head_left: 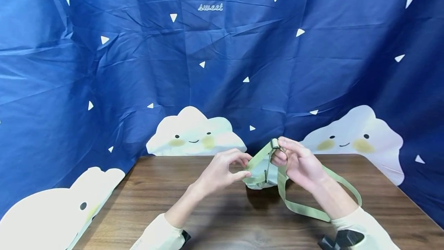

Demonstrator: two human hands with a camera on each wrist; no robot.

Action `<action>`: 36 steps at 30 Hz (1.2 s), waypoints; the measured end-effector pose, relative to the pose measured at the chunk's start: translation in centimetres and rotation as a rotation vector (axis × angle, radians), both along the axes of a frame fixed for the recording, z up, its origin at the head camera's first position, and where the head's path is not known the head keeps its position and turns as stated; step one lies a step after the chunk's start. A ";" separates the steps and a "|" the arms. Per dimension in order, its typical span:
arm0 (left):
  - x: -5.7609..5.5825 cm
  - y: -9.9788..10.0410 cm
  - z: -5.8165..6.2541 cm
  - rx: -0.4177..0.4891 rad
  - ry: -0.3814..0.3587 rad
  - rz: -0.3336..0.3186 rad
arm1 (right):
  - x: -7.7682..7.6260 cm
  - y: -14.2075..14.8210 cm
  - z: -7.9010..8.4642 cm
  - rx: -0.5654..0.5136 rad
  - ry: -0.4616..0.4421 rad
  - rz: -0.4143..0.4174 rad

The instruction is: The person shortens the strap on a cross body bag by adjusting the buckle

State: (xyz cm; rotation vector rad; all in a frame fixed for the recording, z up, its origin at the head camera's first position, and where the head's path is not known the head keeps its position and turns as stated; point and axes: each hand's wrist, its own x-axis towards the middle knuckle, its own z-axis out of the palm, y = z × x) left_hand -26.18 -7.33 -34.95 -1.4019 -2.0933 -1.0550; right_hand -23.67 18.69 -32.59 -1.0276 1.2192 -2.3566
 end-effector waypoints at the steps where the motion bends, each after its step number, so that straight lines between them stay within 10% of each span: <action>1: -0.1 0.0 -0.1 -0.004 0.002 -0.002 | 0.0 0.1 0.0 -0.006 -0.006 0.000; 10: -0.8 -0.5 -0.3 -0.016 0.044 -0.034 | 0.0 -0.6 -0.8 0.170 0.051 -0.171; 20: 1.8 0.5 1.4 0.145 0.101 -0.071 | 0.4 -2.9 -2.1 0.458 0.190 -0.278; 36: 4.0 0.2 3.8 0.206 0.101 -0.048 | 0.6 -2.0 -1.6 0.577 0.278 -0.339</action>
